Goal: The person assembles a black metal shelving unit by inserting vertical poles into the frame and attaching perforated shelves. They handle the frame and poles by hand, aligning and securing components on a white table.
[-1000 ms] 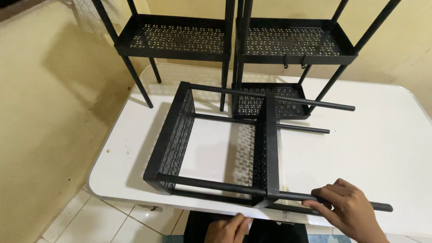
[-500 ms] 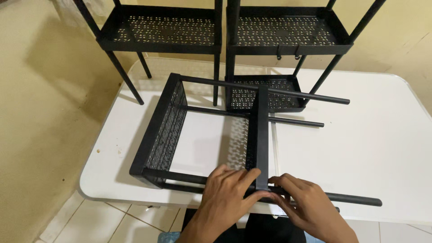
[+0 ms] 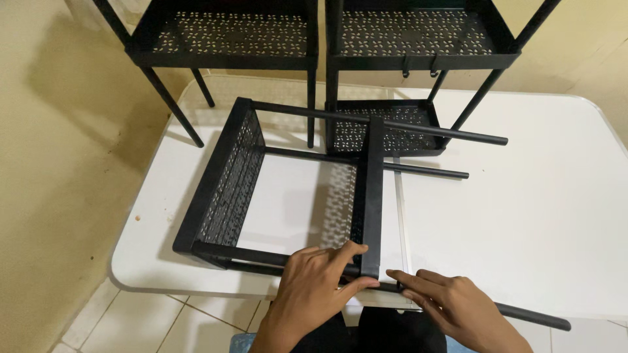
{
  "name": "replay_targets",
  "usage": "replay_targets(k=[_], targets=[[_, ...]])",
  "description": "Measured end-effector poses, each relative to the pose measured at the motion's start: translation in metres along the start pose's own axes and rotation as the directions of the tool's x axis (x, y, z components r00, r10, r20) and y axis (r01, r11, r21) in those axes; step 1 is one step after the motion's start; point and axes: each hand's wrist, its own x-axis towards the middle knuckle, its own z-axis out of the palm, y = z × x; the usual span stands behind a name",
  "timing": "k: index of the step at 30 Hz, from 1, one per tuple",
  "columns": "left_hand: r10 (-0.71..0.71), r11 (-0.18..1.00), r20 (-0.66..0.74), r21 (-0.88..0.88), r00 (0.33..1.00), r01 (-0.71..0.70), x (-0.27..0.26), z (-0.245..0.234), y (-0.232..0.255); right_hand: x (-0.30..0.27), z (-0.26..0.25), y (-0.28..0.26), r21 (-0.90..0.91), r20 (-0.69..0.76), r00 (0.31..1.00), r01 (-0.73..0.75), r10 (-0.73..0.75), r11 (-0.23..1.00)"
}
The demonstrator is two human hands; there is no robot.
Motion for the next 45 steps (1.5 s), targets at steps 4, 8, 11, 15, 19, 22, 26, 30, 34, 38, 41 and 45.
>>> replay_targets(k=[4, 8, 11, 15, 19, 22, 26, 30, 34, 38, 41, 45], targets=[[-0.026, 1.000, -0.021, -0.014, 0.999, 0.026, 0.000, 0.003, 0.000, -0.003, -0.001, -0.007, 0.078, -0.077, 0.996, 0.056, -0.050, 0.995], [-0.001, 1.000, -0.068, 0.011, 0.998, 0.002, -0.002, 0.010, -0.003, 0.015, 0.004, 0.001, 0.042, -0.143, 0.979, 0.154, -0.146, 0.987], [0.018, 1.000, -0.116, 0.019, 0.993, -0.016, -0.003, 0.015, -0.005, 0.042, 0.019, 0.013, -0.068, -0.212, 0.947, 0.231, -0.240, 0.971], [0.034, 0.998, -0.168, 0.061, 0.985, -0.024, -0.005, 0.017, -0.002, 0.068, 0.038, 0.028, -0.186, -0.301, 0.832, 0.429, -0.467, 0.884], [0.013, 0.999, -0.166, 0.031, 0.986, -0.008, -0.007, 0.018, -0.001, 0.076, 0.048, 0.033, -0.189, -0.237, 0.892, 0.346, -0.385, 0.919], [0.002, 0.999, -0.150, 0.035, 0.989, 0.004, -0.006, 0.019, -0.002, 0.075, 0.054, 0.035, -0.145, -0.314, 0.864, 0.365, -0.393, 0.920], [0.013, 0.999, -0.150, 0.052, 0.989, -0.005, -0.006, 0.022, -0.004, 0.065, 0.056, 0.037, -0.054, -0.369, 0.858, 0.363, -0.356, 0.930], [0.036, 0.998, -0.191, 0.054, 0.981, -0.026, -0.008, 0.023, -0.003, 0.052, 0.054, 0.030, 0.022, -0.412, 0.845, 0.382, -0.340, 0.924], [-0.028, 1.000, -0.128, 0.007, 0.991, 0.029, -0.009, 0.021, -0.002, 0.038, 0.062, 0.020, 0.114, -0.435, 0.853, 0.370, -0.288, 0.922], [0.072, 0.997, -0.251, 0.056, 0.965, -0.060, -0.010, 0.022, 0.000, 0.036, 0.073, 0.019, 0.016, -0.407, 0.817, 0.454, -0.409, 0.891], [0.091, 0.993, -0.253, 0.102, 0.963, -0.067, -0.008, 0.022, 0.000, 0.044, 0.083, 0.016, -0.059, -0.406, 0.801, 0.456, -0.439, 0.888], [0.028, 0.999, -0.179, 0.050, 0.983, -0.020, -0.006, 0.019, 0.000, 0.053, 0.085, 0.022, -0.069, -0.317, 0.837, 0.448, -0.445, 0.891]])
